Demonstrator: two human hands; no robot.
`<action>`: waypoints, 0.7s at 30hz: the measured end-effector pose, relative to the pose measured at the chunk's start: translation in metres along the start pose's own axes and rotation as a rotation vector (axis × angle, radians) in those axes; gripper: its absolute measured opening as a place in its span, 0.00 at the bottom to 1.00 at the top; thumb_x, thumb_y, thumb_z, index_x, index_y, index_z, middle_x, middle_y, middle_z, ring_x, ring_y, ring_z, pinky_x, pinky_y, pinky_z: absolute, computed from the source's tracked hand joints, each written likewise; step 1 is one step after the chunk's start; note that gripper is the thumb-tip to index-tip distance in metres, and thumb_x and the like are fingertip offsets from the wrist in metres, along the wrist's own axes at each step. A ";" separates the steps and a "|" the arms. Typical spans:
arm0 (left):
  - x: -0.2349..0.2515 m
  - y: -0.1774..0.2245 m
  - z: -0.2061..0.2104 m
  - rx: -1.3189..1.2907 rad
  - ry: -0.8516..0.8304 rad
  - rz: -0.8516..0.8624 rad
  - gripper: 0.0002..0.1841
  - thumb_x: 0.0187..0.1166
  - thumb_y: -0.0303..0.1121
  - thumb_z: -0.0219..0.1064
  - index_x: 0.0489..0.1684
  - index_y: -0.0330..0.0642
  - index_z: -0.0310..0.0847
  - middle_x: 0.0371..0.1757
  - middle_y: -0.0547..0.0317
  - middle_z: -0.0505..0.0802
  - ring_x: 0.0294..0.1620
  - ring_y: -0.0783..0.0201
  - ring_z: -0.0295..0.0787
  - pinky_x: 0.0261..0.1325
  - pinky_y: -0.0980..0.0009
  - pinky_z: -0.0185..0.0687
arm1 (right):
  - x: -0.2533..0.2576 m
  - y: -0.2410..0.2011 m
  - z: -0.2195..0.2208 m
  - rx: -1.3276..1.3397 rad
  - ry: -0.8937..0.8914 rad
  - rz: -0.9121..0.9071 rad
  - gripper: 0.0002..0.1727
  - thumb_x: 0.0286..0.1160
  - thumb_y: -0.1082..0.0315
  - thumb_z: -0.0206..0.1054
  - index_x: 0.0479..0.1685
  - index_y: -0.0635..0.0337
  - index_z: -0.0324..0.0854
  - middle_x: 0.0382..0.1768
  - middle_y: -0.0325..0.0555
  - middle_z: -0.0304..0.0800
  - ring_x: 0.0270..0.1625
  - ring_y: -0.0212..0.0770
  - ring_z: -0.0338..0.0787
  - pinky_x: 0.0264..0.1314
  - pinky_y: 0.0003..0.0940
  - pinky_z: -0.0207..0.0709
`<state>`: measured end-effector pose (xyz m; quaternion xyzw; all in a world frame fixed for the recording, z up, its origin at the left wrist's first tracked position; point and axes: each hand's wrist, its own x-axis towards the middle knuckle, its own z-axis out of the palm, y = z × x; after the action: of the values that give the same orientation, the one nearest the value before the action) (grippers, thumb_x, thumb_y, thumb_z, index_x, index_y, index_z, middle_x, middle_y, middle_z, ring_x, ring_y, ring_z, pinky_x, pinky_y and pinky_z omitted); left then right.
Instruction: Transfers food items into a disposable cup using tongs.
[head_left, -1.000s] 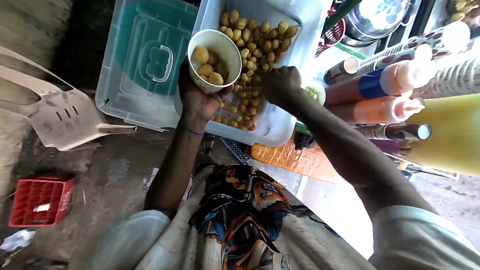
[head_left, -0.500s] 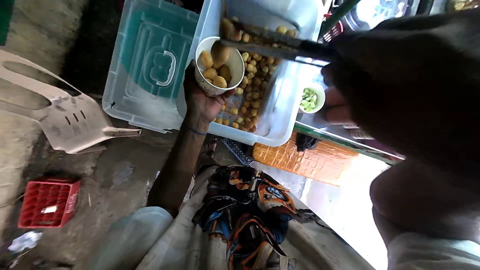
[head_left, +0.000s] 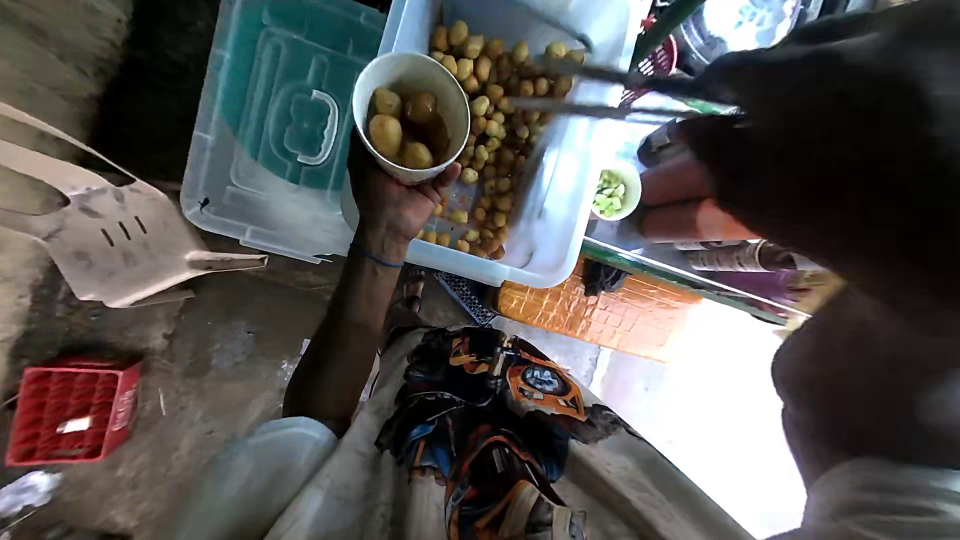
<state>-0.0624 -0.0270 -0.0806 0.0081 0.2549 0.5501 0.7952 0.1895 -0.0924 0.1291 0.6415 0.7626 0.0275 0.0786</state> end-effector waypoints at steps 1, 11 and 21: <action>-0.001 0.000 0.001 0.005 0.011 -0.008 0.43 0.83 0.72 0.25 0.73 0.45 0.66 0.61 0.35 0.85 0.49 0.40 0.91 0.39 0.47 0.92 | 0.012 -0.008 0.006 -0.057 -0.075 -0.023 0.21 0.85 0.52 0.55 0.46 0.63 0.82 0.42 0.71 0.86 0.50 0.77 0.87 0.43 0.80 0.73; -0.002 0.002 0.003 -0.020 0.003 -0.011 0.38 0.86 0.68 0.30 0.70 0.44 0.68 0.59 0.36 0.84 0.46 0.41 0.90 0.40 0.45 0.91 | 0.097 -0.094 0.132 -0.316 -0.735 -0.022 0.08 0.76 0.77 0.64 0.43 0.77 0.83 0.47 0.70 0.85 0.53 0.69 0.87 0.43 0.61 0.76; 0.001 0.000 0.002 0.039 0.000 0.014 0.37 0.88 0.66 0.28 0.69 0.45 0.68 0.57 0.39 0.85 0.47 0.43 0.90 0.42 0.46 0.91 | 0.000 -0.021 -0.026 0.158 -0.040 0.003 0.22 0.93 0.53 0.52 0.67 0.58 0.81 0.54 0.64 0.88 0.56 0.64 0.89 0.55 0.69 0.77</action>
<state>-0.0617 -0.0260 -0.0793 0.0255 0.2655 0.5507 0.7909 0.1649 -0.0947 0.1515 0.6471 0.7599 -0.0452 0.0430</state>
